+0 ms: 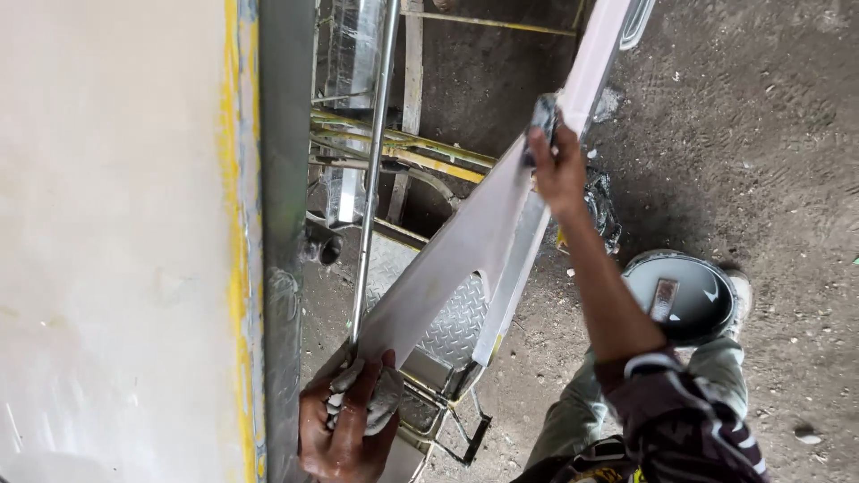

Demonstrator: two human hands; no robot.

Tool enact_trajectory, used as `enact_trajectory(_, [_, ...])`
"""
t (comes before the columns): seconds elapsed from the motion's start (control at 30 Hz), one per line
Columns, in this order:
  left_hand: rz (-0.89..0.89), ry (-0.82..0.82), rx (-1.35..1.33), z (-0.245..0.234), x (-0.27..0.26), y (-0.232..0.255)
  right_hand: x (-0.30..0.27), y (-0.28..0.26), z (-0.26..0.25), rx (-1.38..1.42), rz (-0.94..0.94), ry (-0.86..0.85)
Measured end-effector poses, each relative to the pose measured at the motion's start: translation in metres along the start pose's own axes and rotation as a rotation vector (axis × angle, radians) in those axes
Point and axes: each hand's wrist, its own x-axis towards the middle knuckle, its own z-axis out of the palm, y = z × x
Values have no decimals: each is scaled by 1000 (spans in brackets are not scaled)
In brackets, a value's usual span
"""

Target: The person sands the edge of a white vehicle door panel using a sanding block. They hold a cloth in their left hand while sanding with their right hand, working along the seam and the lower curved section of the panel.

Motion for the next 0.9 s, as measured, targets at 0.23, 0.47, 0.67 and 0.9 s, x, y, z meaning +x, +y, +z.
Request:
enact_trajectory(0.23, [7,22,-25,6,9,-2,-50,36,22,-351,-839,218])
enact_trajectory(0.47, [-2,12,-19,-2,0,2,-91,22,26,-145,-460,85])
enact_trajectory(0.67, [-78,-34,-53,1,-1,-2,-32,0,10,-288,-469,102])
enact_trajectory(0.9, [-73,-61,-80,1,0,1,-141,-2,38,-166,-739,111])
